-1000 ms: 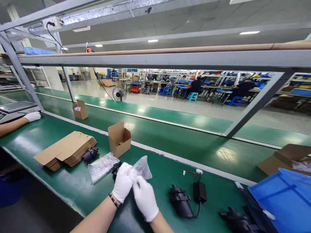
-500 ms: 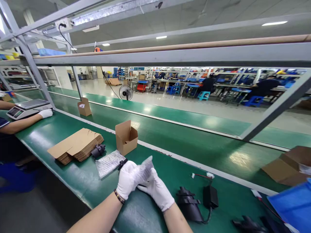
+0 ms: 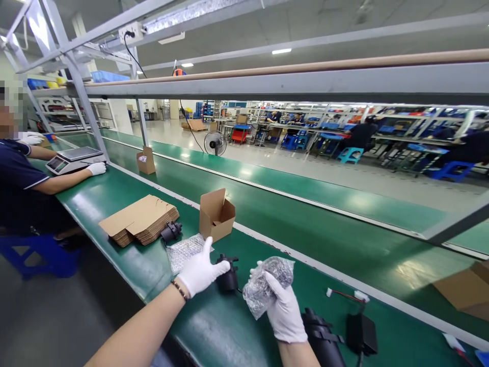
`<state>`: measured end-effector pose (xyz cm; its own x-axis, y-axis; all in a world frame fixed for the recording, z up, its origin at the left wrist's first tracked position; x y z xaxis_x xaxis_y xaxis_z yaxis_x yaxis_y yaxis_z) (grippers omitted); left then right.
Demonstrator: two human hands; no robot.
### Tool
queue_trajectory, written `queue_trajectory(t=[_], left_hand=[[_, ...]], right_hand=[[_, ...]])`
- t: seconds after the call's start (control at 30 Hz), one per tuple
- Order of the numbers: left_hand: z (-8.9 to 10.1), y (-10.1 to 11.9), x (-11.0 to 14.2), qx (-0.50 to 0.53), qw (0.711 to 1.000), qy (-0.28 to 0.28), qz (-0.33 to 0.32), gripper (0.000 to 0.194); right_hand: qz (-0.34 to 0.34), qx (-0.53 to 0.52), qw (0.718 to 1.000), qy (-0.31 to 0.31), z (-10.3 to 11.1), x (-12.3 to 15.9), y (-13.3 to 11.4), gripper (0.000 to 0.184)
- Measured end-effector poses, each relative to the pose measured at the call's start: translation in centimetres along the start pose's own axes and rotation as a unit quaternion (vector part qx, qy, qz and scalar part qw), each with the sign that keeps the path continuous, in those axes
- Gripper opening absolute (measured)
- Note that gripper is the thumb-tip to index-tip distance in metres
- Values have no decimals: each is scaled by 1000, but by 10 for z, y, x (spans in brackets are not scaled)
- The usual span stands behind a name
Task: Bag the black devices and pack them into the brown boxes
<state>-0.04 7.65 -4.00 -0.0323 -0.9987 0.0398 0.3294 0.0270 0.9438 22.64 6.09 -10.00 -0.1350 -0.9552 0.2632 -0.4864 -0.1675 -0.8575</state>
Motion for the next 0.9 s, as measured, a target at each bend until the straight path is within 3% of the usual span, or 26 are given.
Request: queue_trajectory(t=[0.07, 0.2, 0.27, 0.37, 0.43, 0.47, 0.53, 0.57, 0.6, 0.73, 0.8, 0.9], left_hand=[[-19, -11, -19, 0, 997, -47, 55, 95], [-43, -27, -30, 117, 990, -50, 66, 62], [-48, -34, -25, 176, 981, -58, 60, 52], [-49, -34, -15, 275, 958, -67, 43, 51], [-47, -26, -9, 392, 918, -56, 13, 51], [-48, -19, -6, 463, 885, -56, -4, 50], [-49, -4, -1, 585, 807, -71, -42, 47], [-50, 4, 3, 615, 782, -84, -60, 46], [-51, 12, 6, 617, 777, -95, -76, 46], [-47, 25, 12, 548, 827, -60, -112, 34], [-44, 22, 11, 519, 850, -12, -96, 36], [-37, 18, 9, 453, 884, 63, -95, 44]], right_hand=[[13, 5, 1000, -11, -5, 5, 1, 53], [18, -7, 999, -31, -8, 11, 3, 53], [-12, -17, 999, -26, -5, 11, 7, 52], [-109, -21, 993, -50, -10, 12, 26, 44], [-158, -14, 982, -102, -25, 20, 39, 40], [-156, -12, 979, -126, -33, 24, 42, 39], [-100, -12, 983, -150, -45, 28, 39, 41], [-56, -8, 987, -148, -48, 29, 34, 45], [-7, 6, 990, -139, -48, 29, 28, 50], [146, 140, 975, -95, -43, 34, 5, 73], [170, 208, 960, -78, -42, 38, -1, 81], [168, 284, 942, -64, -44, 43, -4, 76]])
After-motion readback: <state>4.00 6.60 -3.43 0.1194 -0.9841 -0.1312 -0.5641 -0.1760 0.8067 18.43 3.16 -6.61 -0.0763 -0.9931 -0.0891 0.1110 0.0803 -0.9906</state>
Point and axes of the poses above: each hand's wrist, its own x-axis away from the middle knuckle, its own z-axis out of the back of the hand, y = z × x, the point moved 10 cm from there along -x, towards the middle knuckle, and after that the axes turned 10 degrees about x, right-handed, at the moved point
